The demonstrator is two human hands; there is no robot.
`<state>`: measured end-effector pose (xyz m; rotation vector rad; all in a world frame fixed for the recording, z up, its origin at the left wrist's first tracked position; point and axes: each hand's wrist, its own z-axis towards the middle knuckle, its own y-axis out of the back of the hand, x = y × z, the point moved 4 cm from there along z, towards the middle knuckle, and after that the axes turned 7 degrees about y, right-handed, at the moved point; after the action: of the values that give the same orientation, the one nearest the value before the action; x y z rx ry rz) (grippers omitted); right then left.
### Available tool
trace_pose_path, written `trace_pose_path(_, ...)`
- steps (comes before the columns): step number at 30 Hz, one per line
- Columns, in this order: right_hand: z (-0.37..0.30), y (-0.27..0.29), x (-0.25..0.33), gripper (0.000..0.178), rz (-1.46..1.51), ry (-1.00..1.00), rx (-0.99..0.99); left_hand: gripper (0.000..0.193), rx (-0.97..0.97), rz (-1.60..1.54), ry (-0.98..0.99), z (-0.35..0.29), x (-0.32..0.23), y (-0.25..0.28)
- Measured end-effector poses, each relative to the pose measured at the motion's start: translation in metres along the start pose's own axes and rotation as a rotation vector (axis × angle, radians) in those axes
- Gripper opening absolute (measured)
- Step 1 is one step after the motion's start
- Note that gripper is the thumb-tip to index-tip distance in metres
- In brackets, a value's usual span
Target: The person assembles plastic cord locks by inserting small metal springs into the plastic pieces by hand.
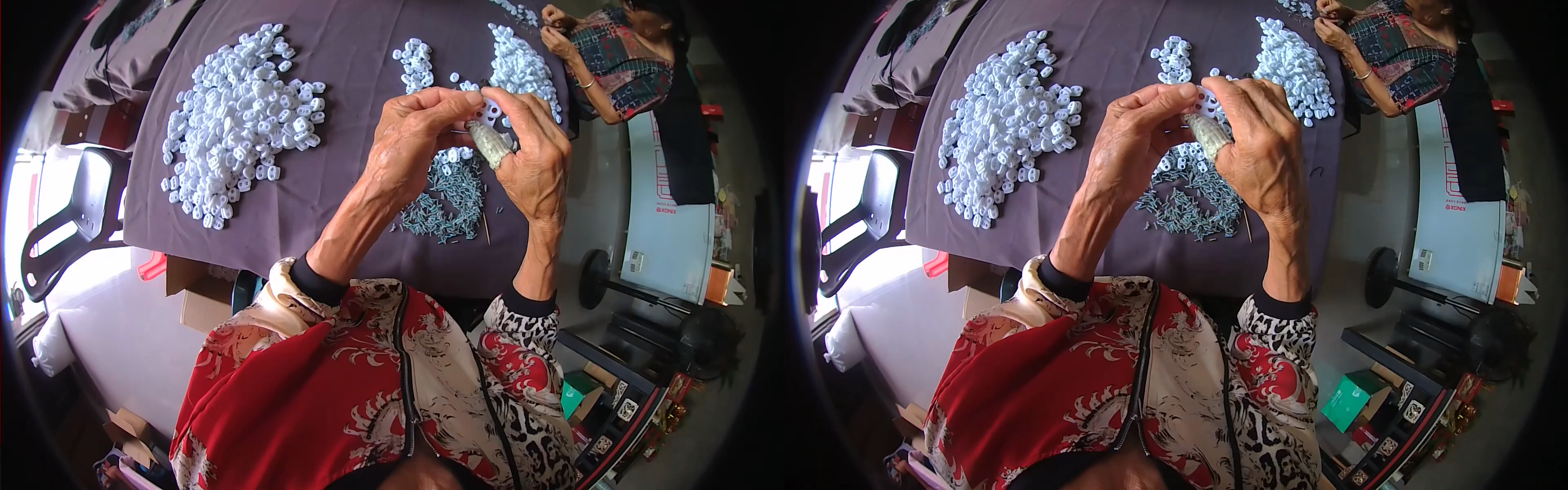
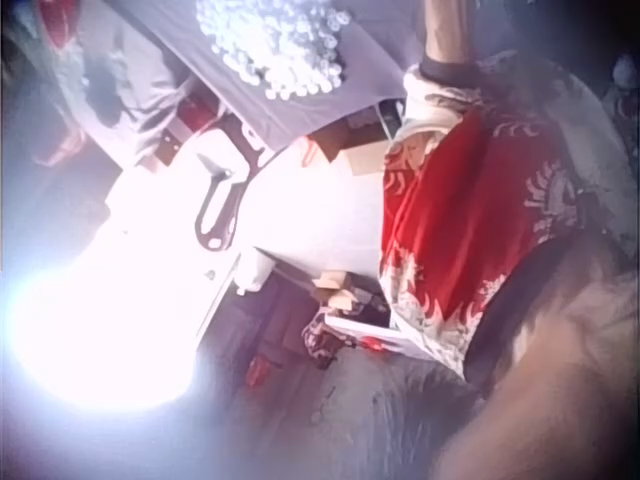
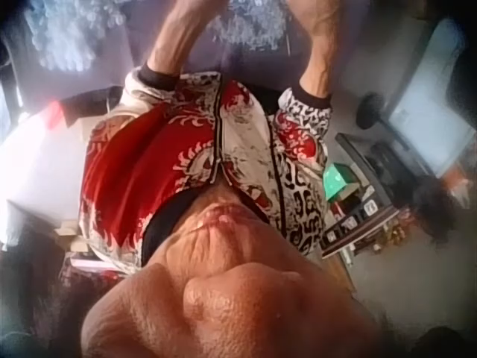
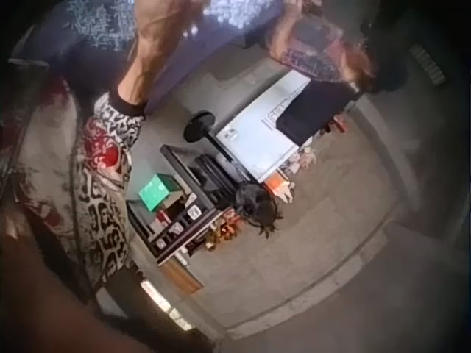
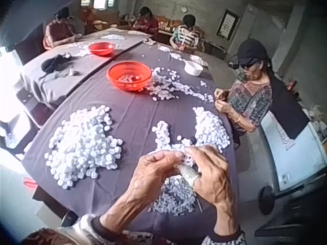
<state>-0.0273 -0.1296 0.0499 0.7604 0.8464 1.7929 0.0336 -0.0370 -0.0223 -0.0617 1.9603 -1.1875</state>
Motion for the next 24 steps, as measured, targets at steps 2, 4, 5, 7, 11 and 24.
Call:
trace_pose_path(2,-0.0004,0.0002,0.0000,0.043,-0.022,0.009,0.013,0.016,0.002,-0.005,-0.010,0.0014,0.0016,0.0003)
trace_pose_path(4,-0.0008,0.0007,0.0008,0.043,-0.027,0.011,0.012,0.015,0.005,-0.011,-0.018,0.0014,0.0027,0.0002)
trace_pose_path(5,-0.0008,0.0011,0.0011,0.043,-0.034,0.012,0.009,0.015,0.002,-0.010,-0.020,0.0012,0.0027,0.0000)
trace_pose_path(7,-0.0017,-0.0005,-0.0006,0.041,-0.048,0.023,0.022,0.015,-0.005,-0.008,-0.020,0.0014,0.0034,0.0010)
trace_pose_path(11,-0.0028,-0.0009,-0.0009,0.037,-0.058,0.040,0.024,0.015,-0.008,-0.006,-0.034,0.0000,0.0033,0.0001)
trace_pose_path(24,-0.0043,0.0003,-0.0082,0.034,0.004,0.007,0.069,0.016,0.024,0.034,-0.036,0.0029,0.0045,-0.0001)
